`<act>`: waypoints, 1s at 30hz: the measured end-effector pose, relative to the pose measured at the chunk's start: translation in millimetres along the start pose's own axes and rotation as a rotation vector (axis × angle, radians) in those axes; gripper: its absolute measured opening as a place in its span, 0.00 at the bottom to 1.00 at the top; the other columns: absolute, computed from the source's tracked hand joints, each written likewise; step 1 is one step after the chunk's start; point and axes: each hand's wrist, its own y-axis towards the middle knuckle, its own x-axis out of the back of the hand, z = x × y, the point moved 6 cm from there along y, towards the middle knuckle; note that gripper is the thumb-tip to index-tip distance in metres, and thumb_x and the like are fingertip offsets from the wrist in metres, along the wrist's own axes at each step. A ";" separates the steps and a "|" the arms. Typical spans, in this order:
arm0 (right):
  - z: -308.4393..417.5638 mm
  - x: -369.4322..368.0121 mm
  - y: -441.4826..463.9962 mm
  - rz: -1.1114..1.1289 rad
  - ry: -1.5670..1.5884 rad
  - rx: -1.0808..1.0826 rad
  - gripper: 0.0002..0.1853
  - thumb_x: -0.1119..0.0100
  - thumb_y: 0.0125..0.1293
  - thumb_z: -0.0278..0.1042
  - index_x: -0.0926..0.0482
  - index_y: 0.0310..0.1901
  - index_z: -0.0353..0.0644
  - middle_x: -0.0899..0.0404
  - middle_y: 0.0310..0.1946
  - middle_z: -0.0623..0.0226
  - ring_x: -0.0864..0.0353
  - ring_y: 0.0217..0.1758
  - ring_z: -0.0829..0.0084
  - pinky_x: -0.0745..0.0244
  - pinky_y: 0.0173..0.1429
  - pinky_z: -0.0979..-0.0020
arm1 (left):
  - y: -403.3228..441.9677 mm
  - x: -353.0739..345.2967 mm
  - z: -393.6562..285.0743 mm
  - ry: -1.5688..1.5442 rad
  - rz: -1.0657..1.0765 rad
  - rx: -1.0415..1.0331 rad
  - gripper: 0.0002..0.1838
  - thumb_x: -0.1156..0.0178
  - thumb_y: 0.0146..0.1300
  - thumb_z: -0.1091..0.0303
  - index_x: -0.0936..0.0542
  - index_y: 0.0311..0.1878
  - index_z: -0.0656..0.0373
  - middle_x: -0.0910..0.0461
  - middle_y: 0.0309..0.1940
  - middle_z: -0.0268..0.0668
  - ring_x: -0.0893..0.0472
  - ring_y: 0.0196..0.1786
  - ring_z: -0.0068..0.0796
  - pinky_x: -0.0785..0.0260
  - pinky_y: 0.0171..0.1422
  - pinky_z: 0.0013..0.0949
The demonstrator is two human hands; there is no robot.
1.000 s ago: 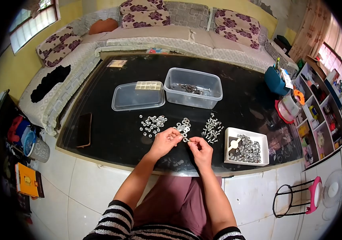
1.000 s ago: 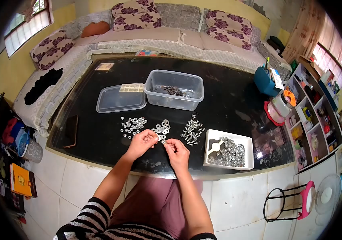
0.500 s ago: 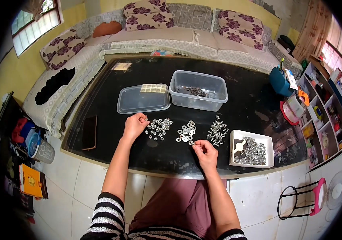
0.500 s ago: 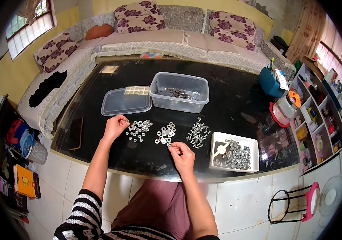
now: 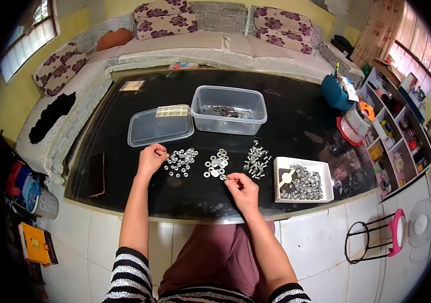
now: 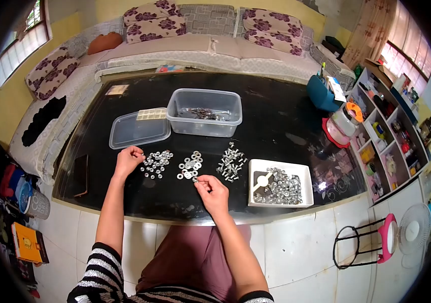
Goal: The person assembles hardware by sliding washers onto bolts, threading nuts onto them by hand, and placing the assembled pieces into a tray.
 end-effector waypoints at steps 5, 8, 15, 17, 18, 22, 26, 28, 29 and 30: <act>1.0 -0.3 0.5 -0.003 -0.019 0.019 0.06 0.39 0.51 0.22 0.24 0.32 0.36 0.25 0.23 0.72 0.32 0.23 0.87 0.34 0.30 0.84 | -9.9 -6.4 -17.0 -0.021 -0.076 -0.042 0.08 0.38 0.45 0.78 0.23 0.31 0.65 0.26 0.20 0.28 0.32 0.22 0.11 0.37 0.29 0.17; -0.5 -1.0 -0.2 0.006 -0.013 0.013 0.06 0.39 0.51 0.23 0.24 0.32 0.35 0.25 0.23 0.72 0.32 0.23 0.87 0.33 0.30 0.84 | -28.1 -26.2 -48.6 -0.236 -0.026 -0.128 0.07 0.39 0.47 0.77 0.23 0.32 0.63 0.25 0.21 0.29 0.30 0.23 0.11 0.36 0.29 0.17; 0.3 6.9 0.8 -0.002 0.019 -0.035 0.07 0.39 0.52 0.23 0.24 0.34 0.35 0.24 0.25 0.71 0.30 0.25 0.87 0.32 0.31 0.84 | -69.8 -103.0 -85.9 -0.601 0.265 -0.128 0.04 0.40 0.52 0.75 0.24 0.32 0.63 0.25 0.23 0.26 0.30 0.26 0.09 0.36 0.31 0.16; 1.0 15.3 2.0 -0.020 0.063 -0.042 0.07 0.39 0.52 0.22 0.24 0.34 0.34 0.23 0.25 0.71 0.29 0.26 0.87 0.32 0.32 0.84 | -73.7 -116.6 -80.7 -0.756 0.296 -0.109 0.04 0.40 0.52 0.75 0.24 0.32 0.63 0.25 0.23 0.26 0.30 0.26 0.10 0.36 0.31 0.16; 1.4 19.8 2.6 -0.002 0.067 -0.046 0.07 0.39 0.52 0.23 0.23 0.34 0.34 0.23 0.26 0.71 0.28 0.27 0.86 0.31 0.33 0.84 | -77.0 -116.0 -79.8 -0.691 0.292 -0.118 0.03 0.40 0.53 0.75 0.23 0.31 0.62 0.25 0.22 0.26 0.30 0.25 0.09 0.36 0.31 0.16; 17.4 43.9 14.7 0.017 -0.077 0.017 0.06 0.39 0.52 0.23 0.23 0.33 0.35 0.25 0.25 0.69 0.28 0.26 0.84 0.31 0.31 0.82 | -77.5 -116.5 -77.2 -0.592 0.282 -0.174 0.03 0.40 0.53 0.74 0.23 0.30 0.62 0.25 0.21 0.26 0.30 0.24 0.10 0.36 0.30 0.17; 40.7 77.3 36.1 0.021 -0.381 0.135 0.07 0.39 0.50 0.27 0.24 0.31 0.37 0.24 0.29 0.65 0.24 0.28 0.73 0.29 0.33 0.76 | -77.5 -117.1 -78.8 -0.586 0.279 -0.181 0.03 0.40 0.53 0.74 0.23 0.31 0.62 0.25 0.22 0.26 0.30 0.24 0.10 0.36 0.30 0.16; 47.5 87.0 45.7 0.090 -0.598 0.222 0.08 0.37 0.47 0.29 0.24 0.29 0.38 0.25 0.34 0.63 0.24 0.37 0.64 0.29 0.41 0.69 | -78.8 -116.1 -80.8 -0.561 0.292 -0.159 0.03 0.40 0.52 0.74 0.23 0.31 0.62 0.25 0.21 0.26 0.31 0.24 0.09 0.36 0.30 0.16; 45.1 92.8 48.7 0.091 -0.601 0.223 0.08 0.37 0.47 0.29 0.24 0.29 0.38 0.25 0.34 0.63 0.24 0.37 0.64 0.29 0.41 0.69 | -78.7 -116.3 -81.0 -0.564 0.292 -0.159 0.03 0.40 0.52 0.74 0.23 0.31 0.62 0.25 0.21 0.26 0.31 0.24 0.09 0.36 0.30 0.16; 40.6 92.8 50.5 0.174 -0.683 0.226 0.08 0.37 0.46 0.29 0.24 0.28 0.39 0.25 0.35 0.64 0.26 0.40 0.63 0.31 0.44 0.68 | -78.6 -116.3 -81.1 -0.565 0.291 -0.161 0.03 0.40 0.52 0.74 0.23 0.31 0.62 0.26 0.21 0.26 0.31 0.24 0.09 0.36 0.30 0.16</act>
